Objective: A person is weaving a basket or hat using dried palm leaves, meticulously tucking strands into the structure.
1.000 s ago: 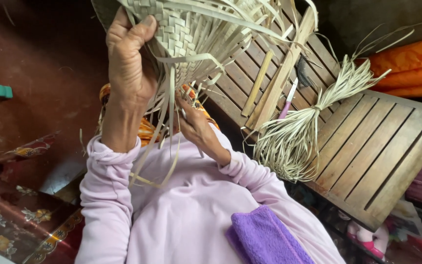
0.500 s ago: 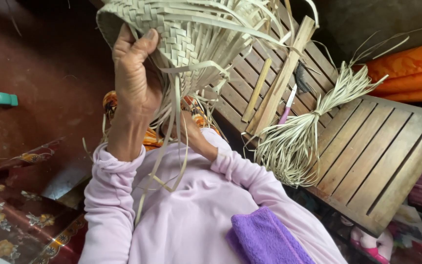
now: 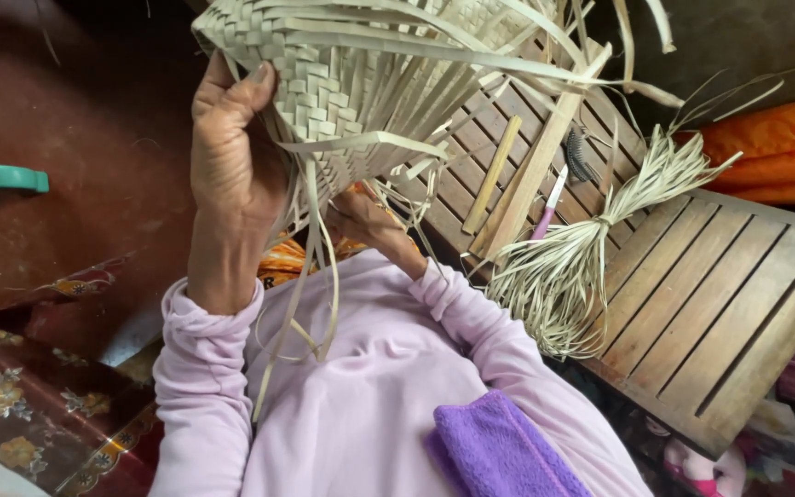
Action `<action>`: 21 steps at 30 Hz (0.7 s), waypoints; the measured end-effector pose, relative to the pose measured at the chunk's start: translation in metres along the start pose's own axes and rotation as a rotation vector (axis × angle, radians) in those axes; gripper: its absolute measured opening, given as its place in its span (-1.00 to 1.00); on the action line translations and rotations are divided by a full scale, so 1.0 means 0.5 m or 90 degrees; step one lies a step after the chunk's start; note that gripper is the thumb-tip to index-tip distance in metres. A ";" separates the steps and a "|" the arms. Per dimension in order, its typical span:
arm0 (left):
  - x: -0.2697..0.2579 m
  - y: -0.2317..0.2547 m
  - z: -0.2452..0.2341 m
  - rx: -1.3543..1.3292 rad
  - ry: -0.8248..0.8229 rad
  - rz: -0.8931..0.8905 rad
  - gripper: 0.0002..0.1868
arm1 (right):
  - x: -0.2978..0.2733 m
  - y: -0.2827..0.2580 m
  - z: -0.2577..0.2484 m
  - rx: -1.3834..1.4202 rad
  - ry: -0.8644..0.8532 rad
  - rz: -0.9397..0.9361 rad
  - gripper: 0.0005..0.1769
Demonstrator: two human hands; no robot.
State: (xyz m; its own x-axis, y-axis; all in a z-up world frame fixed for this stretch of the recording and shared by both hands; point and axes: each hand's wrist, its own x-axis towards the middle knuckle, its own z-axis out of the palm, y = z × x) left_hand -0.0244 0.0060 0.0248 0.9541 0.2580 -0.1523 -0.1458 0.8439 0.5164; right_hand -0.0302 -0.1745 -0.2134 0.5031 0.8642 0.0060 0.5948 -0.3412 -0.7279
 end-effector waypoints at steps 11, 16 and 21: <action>-0.020 -0.003 0.046 -0.013 -0.046 -0.002 -0.77 | 0.022 -0.090 -0.053 0.202 0.052 0.278 -0.55; -0.059 0.001 0.062 -0.002 -0.041 -0.020 -0.72 | 0.047 -0.066 -0.011 0.371 0.049 0.559 -0.73; -0.091 0.031 0.083 0.003 -0.062 0.001 -0.63 | 0.000 0.426 0.306 0.016 0.142 -0.004 -0.82</action>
State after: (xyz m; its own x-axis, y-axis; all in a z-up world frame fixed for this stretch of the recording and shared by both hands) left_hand -0.0594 -0.0122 0.0748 0.9747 0.2127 -0.0691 -0.1467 0.8413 0.5202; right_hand 0.0008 -0.1904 -0.4734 0.6276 0.7619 0.1604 0.5838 -0.3241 -0.7444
